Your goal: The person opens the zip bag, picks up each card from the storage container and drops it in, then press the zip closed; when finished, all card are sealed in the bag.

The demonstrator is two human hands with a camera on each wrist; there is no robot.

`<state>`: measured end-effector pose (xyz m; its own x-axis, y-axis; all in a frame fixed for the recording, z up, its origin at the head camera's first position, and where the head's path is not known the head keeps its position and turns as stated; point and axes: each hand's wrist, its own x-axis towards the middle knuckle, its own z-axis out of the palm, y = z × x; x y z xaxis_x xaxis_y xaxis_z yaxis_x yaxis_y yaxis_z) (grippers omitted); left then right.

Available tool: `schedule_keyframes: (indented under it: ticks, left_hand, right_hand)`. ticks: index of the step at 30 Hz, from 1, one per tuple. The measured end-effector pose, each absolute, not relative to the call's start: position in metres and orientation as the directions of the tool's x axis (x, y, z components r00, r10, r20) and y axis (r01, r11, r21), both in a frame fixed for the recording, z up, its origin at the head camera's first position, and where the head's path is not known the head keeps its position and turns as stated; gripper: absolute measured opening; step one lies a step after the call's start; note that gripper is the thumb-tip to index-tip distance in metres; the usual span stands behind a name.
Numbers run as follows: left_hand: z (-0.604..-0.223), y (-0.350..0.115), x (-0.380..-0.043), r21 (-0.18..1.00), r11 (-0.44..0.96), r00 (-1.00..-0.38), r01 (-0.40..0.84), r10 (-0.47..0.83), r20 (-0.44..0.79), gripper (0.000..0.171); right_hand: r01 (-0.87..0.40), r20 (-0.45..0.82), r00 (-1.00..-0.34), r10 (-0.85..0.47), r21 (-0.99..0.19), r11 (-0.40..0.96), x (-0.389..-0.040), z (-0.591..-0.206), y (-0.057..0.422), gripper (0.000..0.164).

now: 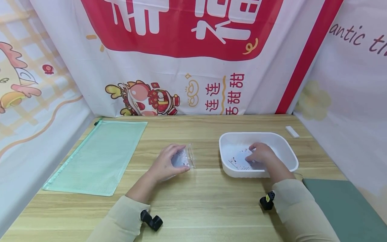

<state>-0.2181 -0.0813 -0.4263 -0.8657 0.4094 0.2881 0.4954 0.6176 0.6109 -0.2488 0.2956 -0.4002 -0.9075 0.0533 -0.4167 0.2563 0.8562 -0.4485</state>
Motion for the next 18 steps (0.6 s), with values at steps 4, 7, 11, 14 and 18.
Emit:
schedule_keyframes:
  ticks: [4, 7, 11, 14, 18]
  left_hand:
    - [-0.4257, -0.081, -0.2176, 0.614, 0.618, -0.868, 0.49, 0.407, 0.284, 0.082]
    - [-0.4257, -0.0807, -0.2178, 0.612, 0.617, -0.866, 0.494, 0.408, 0.288, 0.081]
    - [-0.4258, -0.0805, -0.2184, 0.611, 0.617, -0.865, 0.496, 0.41, 0.288, 0.08]
    - [-0.426, -0.0808, -0.2189, 0.612, 0.617, -0.866, 0.494, 0.409, 0.287, 0.08]
    - [-0.4251, -0.0808, -0.2187, 0.614, 0.622, -0.87, 0.486, 0.407, 0.277, 0.081]
  right_hand:
    - [0.276, -0.421, -0.904, 0.076, -0.438, 0.856, -0.2486, -0.3997, 0.2939, 0.068]
    - [0.293, -0.415, -0.906, 0.09, -0.456, 0.84, -0.249, -0.3997, 0.2942, 0.065]
    - [0.318, -0.379, -0.919, 0.114, -0.536, 0.782, -0.2508, -0.3991, 0.2969, 0.056]
    - [0.313, -0.334, -0.935, 0.121, -0.612, 0.726, -0.251, -0.3971, 0.298, 0.051]
    - [0.262, -0.26, -0.96, 0.103, -0.703, 0.662, -0.2445, -0.3901, 0.2962, 0.048]
